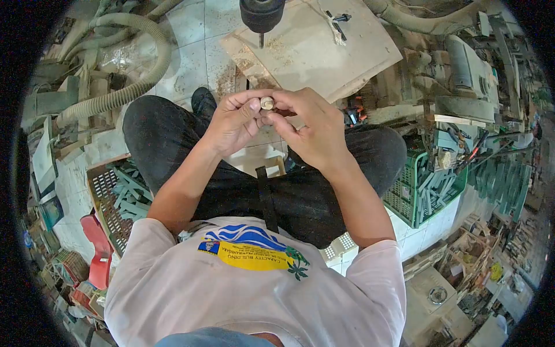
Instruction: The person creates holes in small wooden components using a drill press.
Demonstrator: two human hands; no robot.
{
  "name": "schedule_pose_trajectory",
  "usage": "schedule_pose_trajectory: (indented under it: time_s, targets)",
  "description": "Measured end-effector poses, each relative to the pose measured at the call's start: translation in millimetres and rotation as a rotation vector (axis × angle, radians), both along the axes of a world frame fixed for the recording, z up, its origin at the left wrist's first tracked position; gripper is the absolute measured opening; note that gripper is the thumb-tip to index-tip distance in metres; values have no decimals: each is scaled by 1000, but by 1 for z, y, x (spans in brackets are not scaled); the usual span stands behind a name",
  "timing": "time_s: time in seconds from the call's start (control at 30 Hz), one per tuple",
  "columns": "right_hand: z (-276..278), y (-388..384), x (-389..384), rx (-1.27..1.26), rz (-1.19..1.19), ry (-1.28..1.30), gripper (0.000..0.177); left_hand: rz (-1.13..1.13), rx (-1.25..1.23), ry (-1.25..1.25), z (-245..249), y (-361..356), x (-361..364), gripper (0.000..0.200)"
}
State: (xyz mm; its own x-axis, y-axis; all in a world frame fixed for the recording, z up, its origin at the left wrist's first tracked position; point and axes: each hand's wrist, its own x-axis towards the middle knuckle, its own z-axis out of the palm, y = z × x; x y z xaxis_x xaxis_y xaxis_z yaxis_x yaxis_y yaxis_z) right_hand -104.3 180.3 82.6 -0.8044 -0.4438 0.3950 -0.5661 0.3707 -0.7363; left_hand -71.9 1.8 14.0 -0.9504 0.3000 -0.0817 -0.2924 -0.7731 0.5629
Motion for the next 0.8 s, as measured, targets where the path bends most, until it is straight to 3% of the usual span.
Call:
schedule_pose_trajectory:
  time_s: [0.33,0.57,0.8]
  targets:
    - [2,5,-1,126,-1,100,18,-28,34,-11,-5,4,2,32]
    - [7,-2,1,47,-18,28,20,-21,45,-28,3,4,3,32]
    - [0,1,0,103,-3,135,23,-21,49,-18,-5,4,4,32]
